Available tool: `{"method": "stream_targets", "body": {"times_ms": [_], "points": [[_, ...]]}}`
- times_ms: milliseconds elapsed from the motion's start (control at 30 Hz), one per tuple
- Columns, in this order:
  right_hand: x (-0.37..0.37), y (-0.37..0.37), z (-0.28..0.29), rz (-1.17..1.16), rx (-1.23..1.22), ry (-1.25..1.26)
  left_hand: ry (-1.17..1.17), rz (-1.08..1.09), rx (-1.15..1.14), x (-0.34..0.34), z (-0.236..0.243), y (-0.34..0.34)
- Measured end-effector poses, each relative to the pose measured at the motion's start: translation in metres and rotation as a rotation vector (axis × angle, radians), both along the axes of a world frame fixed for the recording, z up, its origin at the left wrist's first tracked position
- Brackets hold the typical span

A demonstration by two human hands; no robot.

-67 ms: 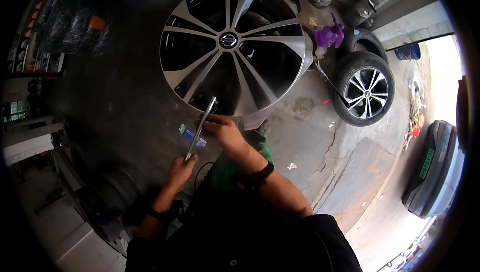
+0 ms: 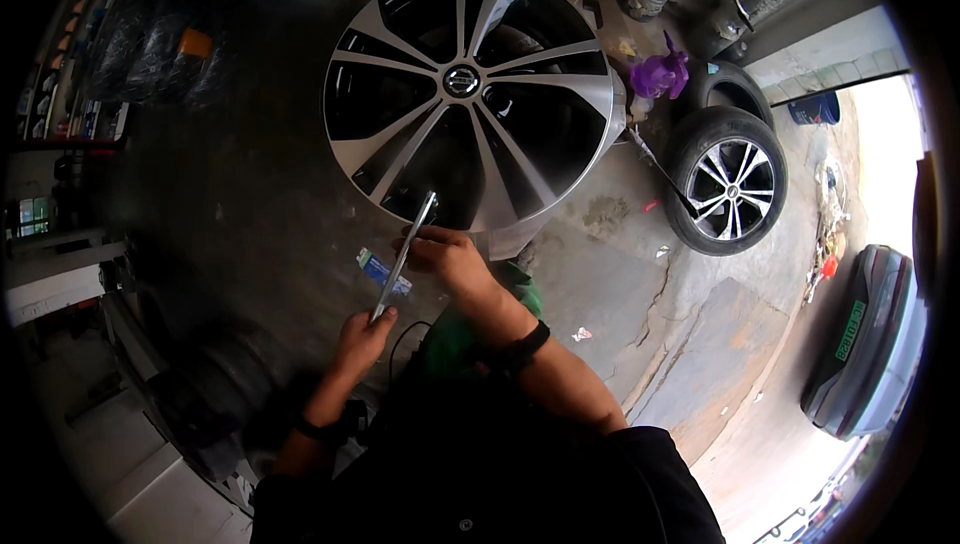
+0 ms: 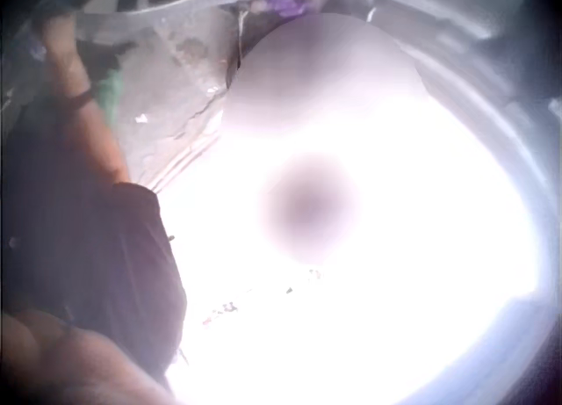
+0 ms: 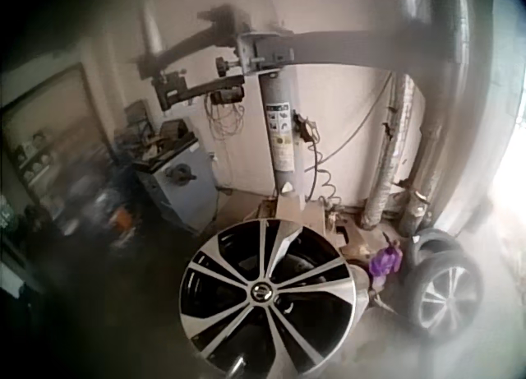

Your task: The person applies liquid from a purple spray bottle to the valve hole of a car rim mounted on a tire changer and uses a silver rod-like tool and a yellow lever tool to install a valve stem.

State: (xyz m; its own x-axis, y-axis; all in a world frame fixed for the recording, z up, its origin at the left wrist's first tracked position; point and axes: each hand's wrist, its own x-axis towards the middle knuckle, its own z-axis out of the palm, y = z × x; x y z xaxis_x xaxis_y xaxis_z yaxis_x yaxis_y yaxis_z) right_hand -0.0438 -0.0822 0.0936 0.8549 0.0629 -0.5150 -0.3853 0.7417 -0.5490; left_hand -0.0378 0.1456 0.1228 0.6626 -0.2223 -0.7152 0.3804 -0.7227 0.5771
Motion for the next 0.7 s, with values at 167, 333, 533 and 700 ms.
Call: {"method": "stream_targets", "body": {"times_ms": [167,333,533,700], "points": [[0.002,-0.011,-0.012,0.039,-0.349,-0.234,-0.076,-0.092,0.032,-0.003,0.021,-0.012],[0.021,-0.021,0.008,-0.118,-0.08,0.054,-0.103,-0.222,0.026,0.009,0.046,-0.019],[0.026,-0.013,0.006,-0.266,0.187,0.087,-0.143,-0.281,-0.018,0.012,0.023,-0.006],[0.026,-0.014,-0.005,-0.248,0.262,0.074,-0.173,-0.316,0.002,0.014,0.003,-0.002]]}}
